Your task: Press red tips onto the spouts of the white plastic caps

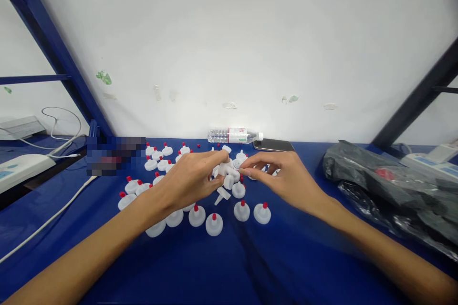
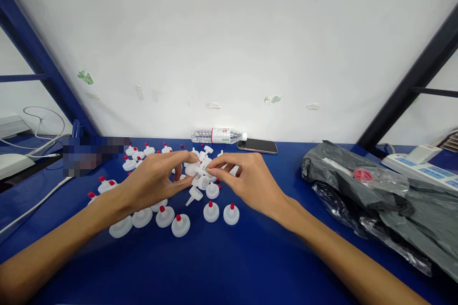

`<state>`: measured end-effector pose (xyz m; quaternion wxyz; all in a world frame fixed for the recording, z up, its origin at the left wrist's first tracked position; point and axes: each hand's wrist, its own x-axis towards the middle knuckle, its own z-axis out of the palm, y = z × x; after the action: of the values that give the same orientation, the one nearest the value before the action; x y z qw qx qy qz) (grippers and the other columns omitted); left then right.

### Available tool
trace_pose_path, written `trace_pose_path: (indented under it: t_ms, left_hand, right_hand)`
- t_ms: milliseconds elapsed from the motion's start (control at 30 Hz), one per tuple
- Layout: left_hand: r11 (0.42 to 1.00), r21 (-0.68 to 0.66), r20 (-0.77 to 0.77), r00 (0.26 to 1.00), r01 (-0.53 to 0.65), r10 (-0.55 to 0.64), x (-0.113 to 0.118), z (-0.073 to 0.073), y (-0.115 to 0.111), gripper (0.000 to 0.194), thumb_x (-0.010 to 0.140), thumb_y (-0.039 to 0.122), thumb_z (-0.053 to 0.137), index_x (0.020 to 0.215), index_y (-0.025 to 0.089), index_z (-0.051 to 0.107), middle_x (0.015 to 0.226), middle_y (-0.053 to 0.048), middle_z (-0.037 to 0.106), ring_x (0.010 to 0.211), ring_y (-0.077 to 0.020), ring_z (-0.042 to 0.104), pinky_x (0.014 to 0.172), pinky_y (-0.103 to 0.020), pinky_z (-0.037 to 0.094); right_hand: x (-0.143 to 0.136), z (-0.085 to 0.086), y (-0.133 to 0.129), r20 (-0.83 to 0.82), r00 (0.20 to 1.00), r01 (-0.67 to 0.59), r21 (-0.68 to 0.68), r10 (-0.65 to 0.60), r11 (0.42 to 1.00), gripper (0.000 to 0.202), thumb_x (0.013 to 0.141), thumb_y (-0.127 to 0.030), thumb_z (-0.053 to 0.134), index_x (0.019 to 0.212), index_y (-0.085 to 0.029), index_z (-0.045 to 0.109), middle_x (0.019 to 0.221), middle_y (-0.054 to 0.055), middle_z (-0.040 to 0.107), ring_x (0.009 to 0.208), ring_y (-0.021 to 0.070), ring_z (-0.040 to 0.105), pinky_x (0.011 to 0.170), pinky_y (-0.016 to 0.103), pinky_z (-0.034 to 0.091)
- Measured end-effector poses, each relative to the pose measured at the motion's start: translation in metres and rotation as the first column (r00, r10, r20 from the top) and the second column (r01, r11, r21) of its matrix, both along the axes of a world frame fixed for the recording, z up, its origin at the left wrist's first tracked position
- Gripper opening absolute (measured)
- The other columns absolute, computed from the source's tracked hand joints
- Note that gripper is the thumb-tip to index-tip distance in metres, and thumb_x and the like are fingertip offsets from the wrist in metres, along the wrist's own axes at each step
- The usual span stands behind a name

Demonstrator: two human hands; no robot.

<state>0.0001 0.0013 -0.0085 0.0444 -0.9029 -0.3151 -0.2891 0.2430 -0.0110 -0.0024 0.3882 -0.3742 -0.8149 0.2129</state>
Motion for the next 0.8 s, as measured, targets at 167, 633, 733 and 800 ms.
trace_pose_path:
  t_ms: [167,633,733,800]
  left_hand:
    - [0.991,0.132,0.055,0.998,-0.032,0.025,-0.0003,-0.0025,0.0007,0.027,0.089,0.025,0.070,0.113,0.020,0.058,0.090,0.001,0.073,0.059,-0.0106,0.062,0.052,-0.024,0.041]
    - [0.981,0.194,0.033,0.999,-0.019,0.013,0.0006,-0.0082,0.0014,0.019,0.096,0.027,0.061,0.113,0.019,0.058,0.089,-0.001,0.076,0.055,-0.0094,0.065,0.046,-0.021,0.039]
    - [0.980,0.198,0.039,0.999,-0.013,0.005,0.0014,-0.0096,0.0009,0.018,0.098,0.029,0.061,0.113,0.019,0.058,0.086,0.000,0.076,0.054,-0.0090,0.065,0.045,-0.020,0.038]
    - [0.977,0.211,0.044,0.999,-0.008,-0.002,0.0020,-0.0098,0.0005,0.020,0.098,0.030,0.062,0.114,0.019,0.058,0.087,0.001,0.076,0.053,-0.0091,0.066,0.045,-0.020,0.039]
  right_hand:
    - [-0.0020,-0.0029,-0.0026,-0.045,0.999,0.029,0.011,-0.029,1.000,0.011,0.096,-0.032,0.069,0.091,-0.030,0.078,0.092,-0.005,0.078,0.074,0.0139,0.069,0.058,0.025,0.049]
    - [-0.0060,-0.0085,-0.0054,-0.174,0.976,0.138,0.019,-0.133,0.990,0.006,0.094,-0.029,0.070,0.093,-0.028,0.076,0.092,-0.002,0.077,0.075,0.0162,0.070,0.062,0.028,0.051]
    - [-0.0056,-0.0077,-0.0051,-0.199,0.971,0.133,-0.003,-0.131,0.991,0.006,0.093,-0.029,0.072,0.090,-0.028,0.078,0.087,-0.003,0.076,0.072,0.0150,0.068,0.060,0.027,0.049]
    - [-0.0050,-0.0066,-0.0046,-0.216,0.968,0.128,-0.030,-0.131,0.991,0.006,0.092,-0.031,0.073,0.090,-0.029,0.079,0.083,-0.003,0.076,0.069,0.0146,0.067,0.059,0.027,0.048]
